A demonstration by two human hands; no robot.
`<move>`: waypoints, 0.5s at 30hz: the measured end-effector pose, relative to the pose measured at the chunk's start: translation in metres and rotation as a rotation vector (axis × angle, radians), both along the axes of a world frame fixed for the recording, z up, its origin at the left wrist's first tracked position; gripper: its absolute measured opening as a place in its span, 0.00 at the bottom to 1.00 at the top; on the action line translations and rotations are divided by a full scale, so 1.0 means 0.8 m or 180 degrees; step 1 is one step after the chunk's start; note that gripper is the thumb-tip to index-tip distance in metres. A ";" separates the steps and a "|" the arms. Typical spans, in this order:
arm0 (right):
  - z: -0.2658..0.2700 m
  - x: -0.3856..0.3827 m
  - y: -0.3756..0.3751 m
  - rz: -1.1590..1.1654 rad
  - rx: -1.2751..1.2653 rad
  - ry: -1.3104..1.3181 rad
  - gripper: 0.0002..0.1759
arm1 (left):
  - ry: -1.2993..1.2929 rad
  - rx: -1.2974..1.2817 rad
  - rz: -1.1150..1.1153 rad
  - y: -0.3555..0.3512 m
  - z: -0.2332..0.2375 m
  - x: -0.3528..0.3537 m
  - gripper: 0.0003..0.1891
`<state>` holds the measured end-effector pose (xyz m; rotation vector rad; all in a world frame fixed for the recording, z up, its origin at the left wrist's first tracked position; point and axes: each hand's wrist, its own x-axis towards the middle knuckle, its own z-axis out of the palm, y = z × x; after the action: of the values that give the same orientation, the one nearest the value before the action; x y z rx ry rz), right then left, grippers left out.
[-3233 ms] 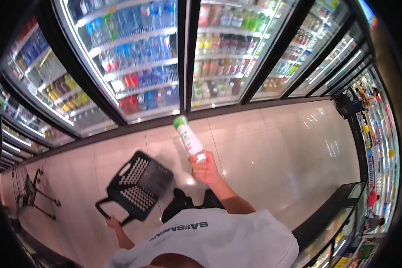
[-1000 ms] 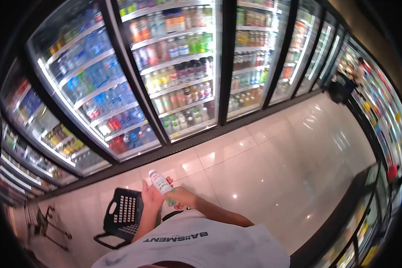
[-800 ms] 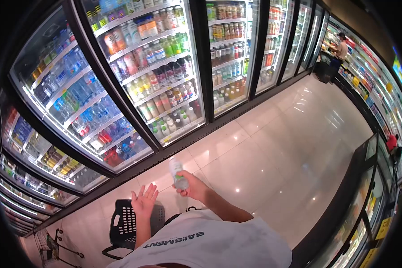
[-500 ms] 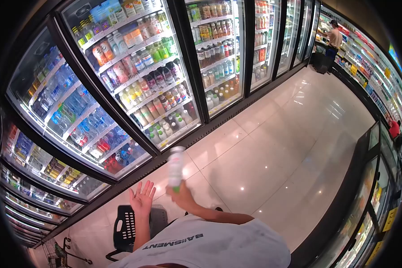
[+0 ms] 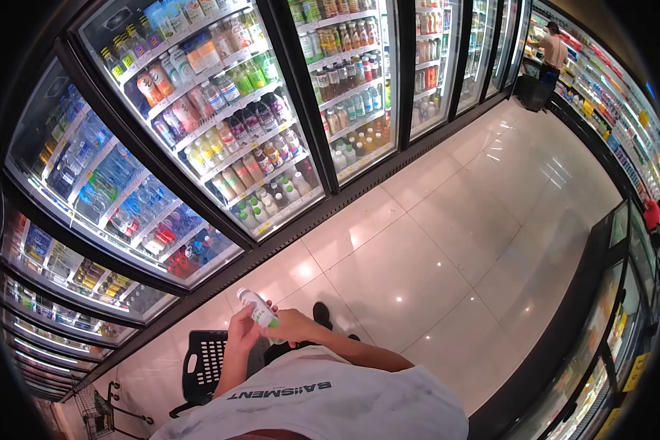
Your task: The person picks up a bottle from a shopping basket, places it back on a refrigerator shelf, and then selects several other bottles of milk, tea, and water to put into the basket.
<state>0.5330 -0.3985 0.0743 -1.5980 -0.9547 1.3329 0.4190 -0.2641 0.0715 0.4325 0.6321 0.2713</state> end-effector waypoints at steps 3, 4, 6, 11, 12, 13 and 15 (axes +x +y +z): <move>0.003 0.023 0.007 0.0066 -0.0163 0.0014 0.31 | 0.0427 0.0083 -0.0391 0.025 -0.029 0.025 0.15; 0.002 0.033 0.011 0.0055 -0.0285 0.0038 0.31 | 0.0415 0.0031 -0.0353 0.035 -0.036 0.037 0.15; 0.012 0.062 0.016 0.0190 -0.0116 -0.0121 0.33 | 0.0498 0.0341 -0.0476 0.052 -0.045 0.061 0.16; -0.022 0.213 0.047 0.0195 0.0671 -0.0913 0.26 | 0.0155 0.1368 0.0041 0.127 -0.019 0.162 0.25; 0.024 0.251 0.052 -0.0076 0.0683 -0.0449 0.22 | 0.0087 0.1672 0.0138 0.148 -0.007 0.186 0.27; 0.066 0.289 0.068 -0.0183 0.0542 -0.1043 0.19 | 0.0046 0.1777 0.0154 0.170 0.004 0.209 0.29; 0.125 0.373 0.097 -0.0620 0.0933 -0.1548 0.16 | -0.0287 0.1963 0.0203 0.210 0.025 0.250 0.32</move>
<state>0.8318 -0.3207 0.1746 -1.7604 -1.1819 0.6431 0.6192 -0.0959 0.0913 0.9866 0.4649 0.5470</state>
